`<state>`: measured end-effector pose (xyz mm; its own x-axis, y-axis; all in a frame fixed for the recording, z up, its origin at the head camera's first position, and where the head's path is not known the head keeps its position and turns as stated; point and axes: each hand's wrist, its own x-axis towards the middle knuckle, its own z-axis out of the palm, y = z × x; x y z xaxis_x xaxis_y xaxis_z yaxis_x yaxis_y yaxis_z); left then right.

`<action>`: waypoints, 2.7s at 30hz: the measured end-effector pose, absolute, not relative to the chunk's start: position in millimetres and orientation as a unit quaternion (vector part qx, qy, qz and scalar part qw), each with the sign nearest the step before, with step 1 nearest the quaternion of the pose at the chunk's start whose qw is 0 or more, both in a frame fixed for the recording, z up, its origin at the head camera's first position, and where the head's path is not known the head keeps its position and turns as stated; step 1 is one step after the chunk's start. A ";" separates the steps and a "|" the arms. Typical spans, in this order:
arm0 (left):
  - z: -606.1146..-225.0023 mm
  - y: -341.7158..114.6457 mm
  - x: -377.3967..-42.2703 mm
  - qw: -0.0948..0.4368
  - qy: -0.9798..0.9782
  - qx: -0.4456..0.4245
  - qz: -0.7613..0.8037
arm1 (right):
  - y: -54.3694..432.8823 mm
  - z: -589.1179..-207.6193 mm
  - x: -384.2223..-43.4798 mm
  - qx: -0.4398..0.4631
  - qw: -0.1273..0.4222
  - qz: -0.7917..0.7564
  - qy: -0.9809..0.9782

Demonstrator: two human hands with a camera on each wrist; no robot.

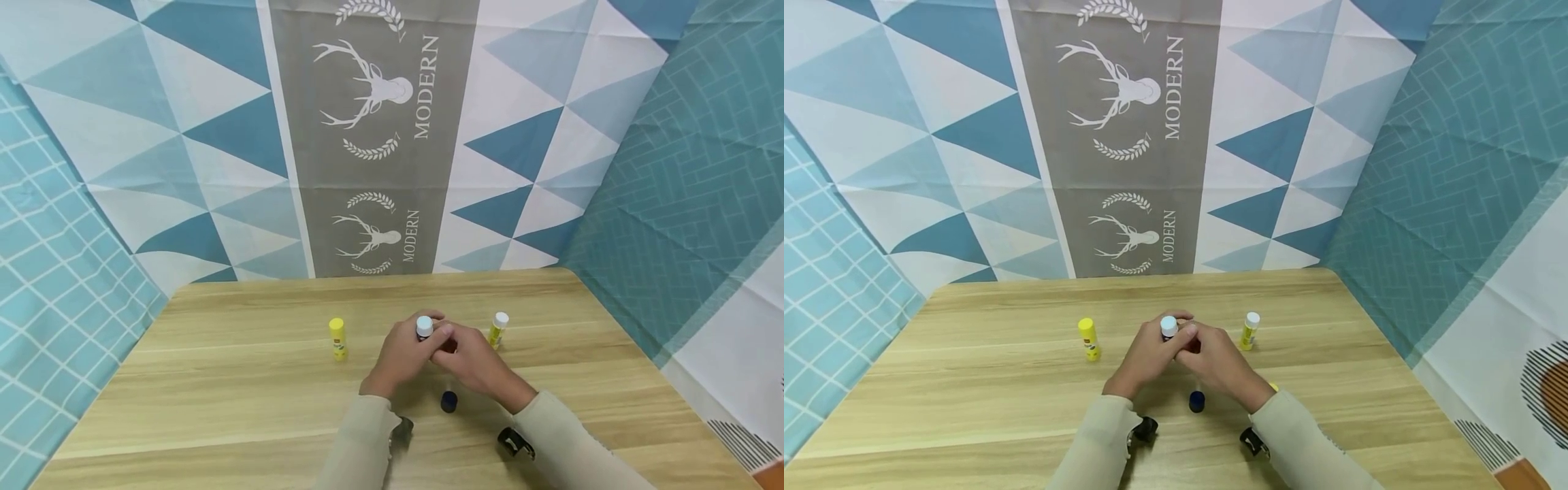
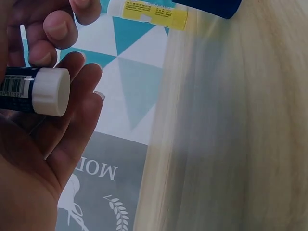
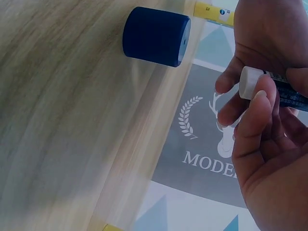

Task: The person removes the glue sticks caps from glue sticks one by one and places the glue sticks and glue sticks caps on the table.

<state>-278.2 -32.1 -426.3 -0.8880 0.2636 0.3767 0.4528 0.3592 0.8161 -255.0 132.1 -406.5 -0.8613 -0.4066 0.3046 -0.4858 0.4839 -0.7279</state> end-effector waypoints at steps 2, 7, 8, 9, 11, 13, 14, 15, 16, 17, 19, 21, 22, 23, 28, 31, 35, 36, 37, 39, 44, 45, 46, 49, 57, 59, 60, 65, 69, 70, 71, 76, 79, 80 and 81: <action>-426.6 -33.0 -278.3 0.077 -0.820 -0.209 -0.526 | 131.5 -407.1 -256.6 0.259 0.047 0.434 -0.861; -427.9 -36.8 -279.0 0.074 -0.839 -0.178 -0.509 | 130.4 -407.5 -259.9 0.244 0.055 0.418 -0.873; -427.9 -37.9 -279.2 0.074 -0.843 -0.173 -0.504 | 130.5 -407.5 -260.7 0.238 0.056 0.415 -0.877; -428.1 -38.9 -279.6 0.074 -0.846 -0.169 -0.500 | 130.6 -407.6 -261.6 0.233 0.058 0.410 -0.880; -427.8 -41.1 -280.1 0.070 -0.851 -0.165 -0.494 | 131.0 -407.7 -263.5 0.220 0.059 0.405 -0.885; -427.6 -43.3 -281.1 0.069 -0.853 -0.162 -0.491 | 131.2 -407.8 -266.0 0.211 0.057 0.403 -0.889; -427.4 -44.4 -281.4 0.073 -0.855 -0.159 -0.487 | 131.0 -407.5 -267.0 0.207 0.054 0.403 -0.890; -427.2 -45.6 -281.6 0.078 -0.856 -0.155 -0.488 | 130.9 -407.8 -268.5 0.204 0.052 0.403 -0.891; -427.3 -46.8 -281.8 0.084 -0.855 -0.151 -0.489 | 130.7 -408.0 -270.0 0.200 0.049 0.403 -0.892; -427.4 -47.9 -282.1 0.092 -0.854 -0.144 -0.492 | 130.5 -408.5 -271.7 0.198 0.045 0.403 -0.893; -427.7 -48.9 -282.8 0.117 -0.849 -0.120 -0.501 | 130.4 -410.5 -275.6 0.196 0.039 0.400 -0.895; -428.7 -49.2 -284.4 0.146 -0.842 -0.097 -0.510 | 130.7 -412.2 -278.8 0.193 0.029 0.396 -0.897; -429.5 -49.8 -285.1 0.160 -0.838 -0.084 -0.514 | 130.3 -413.0 -280.4 0.192 0.023 0.395 -0.898; -429.6 -50.2 -285.6 0.172 -0.835 -0.073 -0.518 | 129.9 -413.7 -281.9 0.191 0.016 0.393 -0.899; -430.1 -53.6 -286.5 0.194 -0.821 -0.050 -0.535 | 127.1 -416.3 -287.9 0.183 -0.009 0.378 -0.908; -430.0 -55.0 -287.7 0.187 -0.821 -0.042 -0.538 | 124.4 -417.4 -290.8 0.184 -0.020 0.367 -0.911; -430.9 -55.3 -289.1 0.181 -0.828 -0.034 -0.530 | 121.9 -418.2 -292.9 0.186 -0.031 0.359 -0.914; -431.1 -55.2 -289.3 0.181 -0.829 -0.033 -0.528 | 121.6 -418.4 -293.2 0.186 -0.032 0.356 -0.915; -431.2 -55.1 -289.4 0.182 -0.830 -0.034 -0.526 | 121.3 -418.6 -293.7 0.186 -0.034 0.354 -0.916; -431.3 -55.1 -289.4 0.183 -0.831 -0.036 -0.523 | 120.8 -419.2 -294.6 0.184 -0.038 0.351 -0.917; -431.4 -55.2 -289.8 0.187 -0.834 -0.043 -0.518 | 119.5 -421.3 -297.1 0.178 -0.049 0.351 -0.918; -431.1 -55.3 -289.8 0.189 -0.834 -0.045 -0.517 | 119.2 -421.8 -297.6 0.177 -0.052 0.351 -0.918; -430.8 -55.5 -289.5 0.189 -0.833 -0.046 -0.517 | 118.8 -422.2 -297.9 0.176 -0.055 0.351 -0.918; -430.5 -56.0 -289.1 0.192 -0.828 -0.055 -0.524 | 117.4 -423.6 -298.5 0.170 -0.061 0.354 -0.918; -428.6 -58.0 -287.1 0.195 -0.794 -0.120 -0.564 | 115.6 -428.7 -298.7 0.154 -0.062 0.353 -0.921; -428.0 -58.8 -284.9 0.192 -0.788 -0.133 -0.570 | 116.7 -428.7 -296.4 0.149 -0.067 0.352 -0.922; -427.8 -59.2 -283.8 0.190 -0.785 -0.138 -0.573 | 117.5 -428.6 -294.9 0.146 -0.069 0.352 -0.922; -428.3 -61.8 -274.6 0.175 -0.790 -0.142 -0.570 | 121.7 -426.2 -286.0 0.129 -0.065 0.351 -0.925; -427.5 -67.0 -265.7 0.223 -0.806 -0.134 -0.531 | 125.3 -423.7 -277.1 0.123 -0.048 0.331 -0.934; -427.1 -69.3 -264.1 0.250 -0.806 -0.136 -0.519 | 126.0 -422.7 -274.9 0.125 -0.042 0.323 -0.937; -426.3 -72.2 -262.4 0.281 -0.805 -0.138 -0.505 | 126.7 -421.7 -272.9 0.127 -0.036 0.315 -0.940; -424.6 -97.3 -258.7 0.426 -0.772 -0.145 -0.449 | 126.4 -418.2 -264.8 0.143 -0.033 0.310 -0.939; -427.0 -117.7 -257.1 0.462 -0.761 -0.123 -0.439 | 125.5 -417.0 -259.3 0.153 -0.051 0.325 -0.932; -428.1 -124.5 -256.3 0.463 -0.763 -0.112 -0.437 | 125.4 -416.7 -257.2 0.155 -0.055 0.328 -0.930; -429.2 -130.8 -255.5 0.461 -0.767 -0.100 -0.436 | 125.4 -416.1 -255.1 0.156 -0.058 0.330 -0.929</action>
<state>-255.5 -130.8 -429.2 -0.5554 -0.2488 0.7935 0.5546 0.6002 0.5764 -255.1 125.4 -416.1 -0.9444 -0.3288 -0.0054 -0.2516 0.7329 -0.6321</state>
